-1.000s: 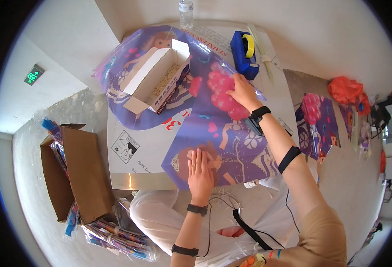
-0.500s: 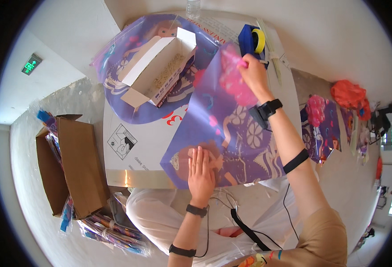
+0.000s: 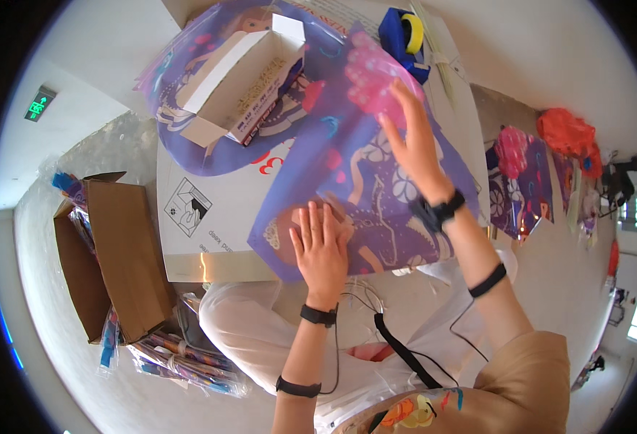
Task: Assembling plastic kites by attaching strings and folding them for packaging.
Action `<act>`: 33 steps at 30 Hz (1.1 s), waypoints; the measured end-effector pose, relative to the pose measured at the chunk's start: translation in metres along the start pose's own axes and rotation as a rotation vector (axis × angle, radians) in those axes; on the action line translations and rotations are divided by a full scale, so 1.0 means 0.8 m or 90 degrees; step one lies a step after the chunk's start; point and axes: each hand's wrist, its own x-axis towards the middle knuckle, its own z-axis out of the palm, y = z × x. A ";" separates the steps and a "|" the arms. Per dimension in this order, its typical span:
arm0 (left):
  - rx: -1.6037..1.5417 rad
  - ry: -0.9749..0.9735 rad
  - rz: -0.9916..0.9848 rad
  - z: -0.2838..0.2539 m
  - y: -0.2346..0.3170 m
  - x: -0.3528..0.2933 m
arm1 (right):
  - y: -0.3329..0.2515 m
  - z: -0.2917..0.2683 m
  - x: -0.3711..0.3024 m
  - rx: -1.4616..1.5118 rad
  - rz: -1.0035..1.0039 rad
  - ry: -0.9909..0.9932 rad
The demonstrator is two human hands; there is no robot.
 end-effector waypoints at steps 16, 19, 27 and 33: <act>-0.070 -0.071 0.192 0.009 0.019 -0.018 | -0.116 -0.026 -0.225 -0.006 0.130 -0.198; -0.007 -0.068 0.190 0.023 0.024 -0.024 | -0.101 -0.001 -0.225 -0.063 0.093 -0.225; 0.053 -0.023 0.111 0.001 -0.023 -0.021 | -0.005 -0.076 -0.253 -0.319 0.225 -0.151; 0.085 0.031 0.015 -0.009 -0.087 -0.033 | 0.043 -0.109 -0.270 -0.363 0.224 -0.131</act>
